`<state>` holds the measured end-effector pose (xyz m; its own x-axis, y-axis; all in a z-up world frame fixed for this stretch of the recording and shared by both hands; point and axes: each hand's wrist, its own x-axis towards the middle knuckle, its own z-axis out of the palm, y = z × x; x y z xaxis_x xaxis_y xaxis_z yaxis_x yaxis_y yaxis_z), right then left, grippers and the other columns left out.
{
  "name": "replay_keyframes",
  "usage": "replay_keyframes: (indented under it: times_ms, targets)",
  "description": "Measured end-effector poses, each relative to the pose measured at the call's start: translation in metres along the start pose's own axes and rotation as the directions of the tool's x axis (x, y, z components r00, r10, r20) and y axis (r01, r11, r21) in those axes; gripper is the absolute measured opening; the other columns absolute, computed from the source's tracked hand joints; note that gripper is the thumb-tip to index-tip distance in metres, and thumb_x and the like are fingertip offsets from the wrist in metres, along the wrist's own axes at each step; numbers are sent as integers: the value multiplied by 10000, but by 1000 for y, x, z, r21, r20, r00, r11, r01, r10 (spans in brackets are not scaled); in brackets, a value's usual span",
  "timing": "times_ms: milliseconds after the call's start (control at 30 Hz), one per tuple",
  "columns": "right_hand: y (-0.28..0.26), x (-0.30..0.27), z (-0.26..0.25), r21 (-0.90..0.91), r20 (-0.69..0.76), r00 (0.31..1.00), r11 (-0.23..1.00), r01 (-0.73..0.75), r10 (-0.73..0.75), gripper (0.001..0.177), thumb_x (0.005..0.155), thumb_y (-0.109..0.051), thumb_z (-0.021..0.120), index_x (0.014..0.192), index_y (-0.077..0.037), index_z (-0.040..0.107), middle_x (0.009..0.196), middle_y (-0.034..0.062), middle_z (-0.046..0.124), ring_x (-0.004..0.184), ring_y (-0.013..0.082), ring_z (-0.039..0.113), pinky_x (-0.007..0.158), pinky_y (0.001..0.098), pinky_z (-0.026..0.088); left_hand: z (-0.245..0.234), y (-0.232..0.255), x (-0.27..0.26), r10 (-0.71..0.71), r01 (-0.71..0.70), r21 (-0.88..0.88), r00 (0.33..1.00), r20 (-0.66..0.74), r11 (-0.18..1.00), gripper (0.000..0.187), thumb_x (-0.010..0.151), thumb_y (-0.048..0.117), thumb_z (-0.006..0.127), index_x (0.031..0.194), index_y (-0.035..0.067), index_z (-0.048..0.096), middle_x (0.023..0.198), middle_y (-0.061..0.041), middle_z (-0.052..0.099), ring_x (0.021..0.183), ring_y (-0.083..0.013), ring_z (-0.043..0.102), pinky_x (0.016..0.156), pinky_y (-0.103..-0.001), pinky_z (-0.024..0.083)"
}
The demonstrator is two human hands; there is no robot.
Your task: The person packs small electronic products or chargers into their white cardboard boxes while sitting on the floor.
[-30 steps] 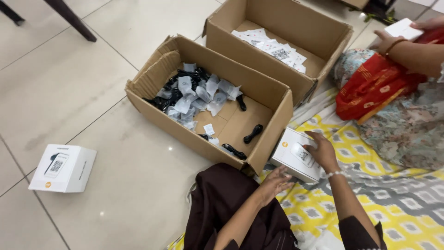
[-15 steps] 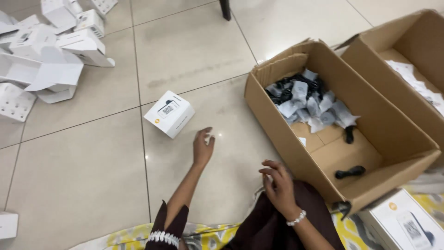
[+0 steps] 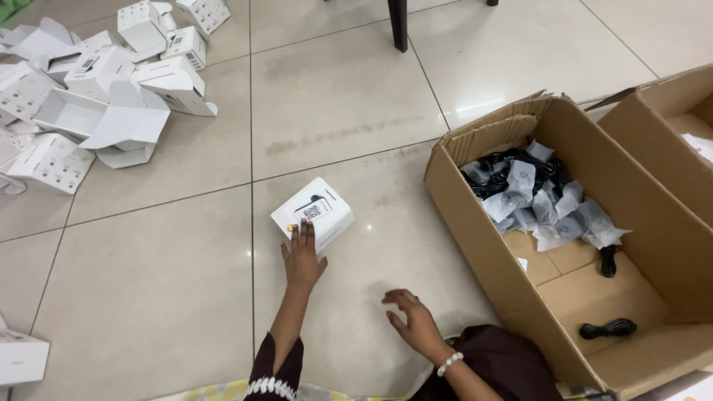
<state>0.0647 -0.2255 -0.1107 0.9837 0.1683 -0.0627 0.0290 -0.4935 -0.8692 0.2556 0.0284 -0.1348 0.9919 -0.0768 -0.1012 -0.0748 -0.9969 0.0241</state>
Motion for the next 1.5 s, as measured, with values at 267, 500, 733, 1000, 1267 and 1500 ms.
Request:
replay_keyframes:
  times_ms: [267, 500, 733, 1000, 1267, 1500]
  targets:
    - [40, -2, 22, 311, -104, 972, 935, -170, 211, 688, 987, -339, 617, 1577, -152, 315, 1591, 139, 422, 1461, 315, 407, 1118, 420, 422, 4, 24, -205, 354, -366, -505, 927, -124, 781, 886, 823, 200, 806, 1574, 123, 342, 1688, -64, 242, 1565, -344, 177, 1205, -455, 332]
    - [41, -38, 60, 462, 78, 951, 835, -299, 298, 821, 1022, -378, 565, 1652, -215, 65, 1688, 139, 293, 1540, 274, 282, 1184, 387, 304, 100, 28, -240, -578, 321, -913, 807, 124, 252, 999, 830, 223, 829, 1569, 133, 163, 1495, -187, 289, 1370, -366, 355, 1095, -472, 385]
    - [15, -45, 95, 643, 136, 809, 570, -512, 572, 1049, 867, -428, 661, 1623, -265, -48, 1664, 111, 258, 1453, 353, 425, 1026, 565, 533, 100, 70, -228, -79, 310, -624, 853, 516, -717, 887, 858, 261, 709, 1579, 268, 193, 1407, -138, 503, 1228, -295, 538, 945, -439, 501]
    - [48, -43, 56, 218, -218, 958, 966, -140, 188, 1196, 624, -233, 990, 1501, -111, 186, 1503, 231, 391, 1425, 343, 364, 1149, 449, 345, 102, 66, -231, -29, 312, -814, 927, 373, -489, 879, 839, 240, 752, 1528, 263, 207, 1427, -96, 506, 1234, -215, 530, 974, -404, 454]
    - [28, -52, 46, 727, -131, 945, 677, -114, 299, 742, 874, -186, 750, 1462, -122, 303, 1429, 152, 508, 1260, 266, 543, 1083, 391, 475, 101, 33, -234, 121, 384, -725, 913, 389, -572, 867, 867, 290, 769, 1513, 248, 193, 1445, -135, 489, 1247, -247, 512, 1021, -426, 431]
    - [23, -68, 58, 937, -62, 881, 332, -111, 469, 1029, 789, -123, 777, 1557, -190, 95, 1351, 205, 578, 1244, 240, 586, 1117, 362, 448, 83, 43, -251, 22, 283, -838, 951, 309, -466, 1076, 817, 360, 789, 1603, 312, 55, 1505, -55, 426, 1337, -206, 476, 1055, -444, 430]
